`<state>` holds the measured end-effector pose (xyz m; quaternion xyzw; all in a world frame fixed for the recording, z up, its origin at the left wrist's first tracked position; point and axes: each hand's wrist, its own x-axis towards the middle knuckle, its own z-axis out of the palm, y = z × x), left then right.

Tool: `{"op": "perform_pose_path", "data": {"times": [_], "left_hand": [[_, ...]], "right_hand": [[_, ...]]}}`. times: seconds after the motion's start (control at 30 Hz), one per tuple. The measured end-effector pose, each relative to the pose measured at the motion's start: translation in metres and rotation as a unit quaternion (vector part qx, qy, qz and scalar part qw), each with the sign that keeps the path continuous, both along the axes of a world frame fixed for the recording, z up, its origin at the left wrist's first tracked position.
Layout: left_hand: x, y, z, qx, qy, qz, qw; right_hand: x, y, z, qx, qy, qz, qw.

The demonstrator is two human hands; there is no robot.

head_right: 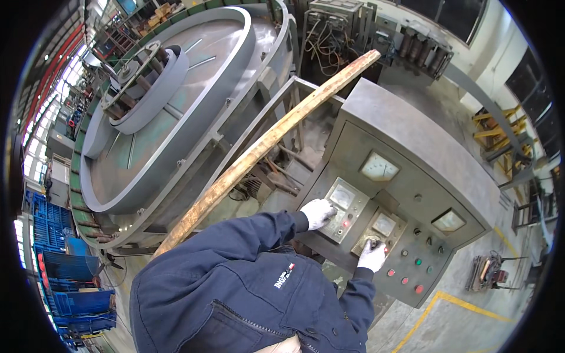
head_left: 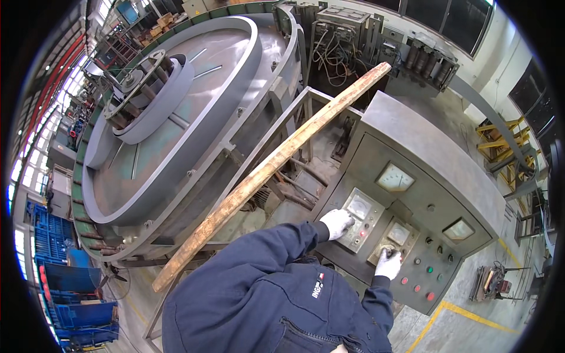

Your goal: Operating a control panel to manage a large industrial centrifugal machine in a factory.

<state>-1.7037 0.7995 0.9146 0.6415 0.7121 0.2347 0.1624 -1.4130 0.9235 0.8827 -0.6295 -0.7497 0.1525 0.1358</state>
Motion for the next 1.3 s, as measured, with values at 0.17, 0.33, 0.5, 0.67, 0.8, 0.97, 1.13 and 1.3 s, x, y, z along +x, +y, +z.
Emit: {"op": "perform_pose_path", "data": {"times": [0.17, 0.33, 0.5, 0.67, 0.8, 0.97, 1.13, 1.3], "left_hand": [[-0.002, 0.0, -0.005, -0.03, 0.006, -0.006, 1.0], [-0.001, 0.002, -0.004, -0.016, 0.0, -0.005, 1.0], [-0.001, 0.001, -0.005, -0.017, 0.003, 0.0, 1.0], [-0.002, 0.001, -0.005, -0.007, -0.001, 0.003, 1.0], [-0.001, 0.001, -0.007, 0.001, -0.008, 0.006, 1.0], [-0.002, 0.0, -0.012, 0.013, -0.008, 0.005, 1.0], [-0.001, 0.0, -0.007, 0.005, -0.015, 0.013, 1.0], [-0.001, 0.0, -0.006, 0.006, -0.018, 0.016, 1.0]], "right_hand": [[-0.003, -0.001, 0.006, -0.012, -0.003, -0.005, 1.0], [0.003, 0.0, -0.002, 0.01, 0.019, 0.004, 1.0], [-0.004, -0.001, 0.006, -0.011, -0.012, 0.001, 1.0], [-0.006, -0.002, 0.011, -0.016, -0.027, 0.007, 0.999], [-0.003, 0.0, 0.007, -0.001, -0.037, 0.021, 0.999], [-0.002, 0.0, 0.004, 0.01, -0.027, 0.029, 0.999], [-0.004, -0.003, 0.009, 0.006, -0.03, 0.033, 0.999], [-0.004, -0.002, 0.007, 0.012, -0.031, 0.032, 0.999]]}}
